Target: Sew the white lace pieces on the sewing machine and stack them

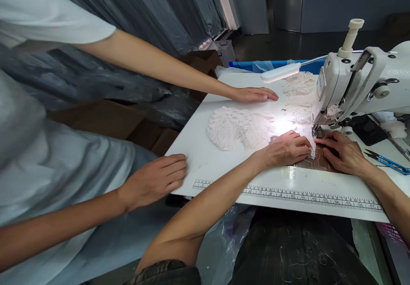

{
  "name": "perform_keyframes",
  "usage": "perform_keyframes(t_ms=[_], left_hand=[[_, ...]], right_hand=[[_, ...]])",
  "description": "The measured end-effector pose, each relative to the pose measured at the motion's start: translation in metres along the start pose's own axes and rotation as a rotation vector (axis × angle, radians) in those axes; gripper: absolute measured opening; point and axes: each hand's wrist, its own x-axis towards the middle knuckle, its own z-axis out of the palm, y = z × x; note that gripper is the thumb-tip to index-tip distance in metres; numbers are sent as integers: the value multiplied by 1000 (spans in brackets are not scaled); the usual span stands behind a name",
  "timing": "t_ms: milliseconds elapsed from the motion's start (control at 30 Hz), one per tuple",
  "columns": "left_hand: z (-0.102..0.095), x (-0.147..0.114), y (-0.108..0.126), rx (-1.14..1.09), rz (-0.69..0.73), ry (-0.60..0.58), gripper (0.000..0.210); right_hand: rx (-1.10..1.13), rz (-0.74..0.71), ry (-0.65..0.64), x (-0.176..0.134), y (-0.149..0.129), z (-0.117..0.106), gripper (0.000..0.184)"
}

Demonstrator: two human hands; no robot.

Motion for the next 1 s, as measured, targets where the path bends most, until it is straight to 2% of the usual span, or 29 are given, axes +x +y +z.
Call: perform_keyframes(t_ms=[100, 267, 500, 733, 1000], left_hand=[[0, 0, 1, 9, -14, 10, 27], [-2, 1, 3, 33, 6, 34, 31], [-8, 3, 5, 0, 20, -97, 36], [-18, 5, 2, -14, 105, -148, 24], [-11, 6, -4, -44, 108, -32, 25]], right_hand=[[-43, -55, 38, -6, -4, 8, 38], [-69, -76, 64, -7, -7, 8, 38], [-91, -71, 65, -8, -6, 10, 39], [-73, -132, 54, -9, -8, 8, 38], [-85, -127, 23, -10, -11, 7, 38]])
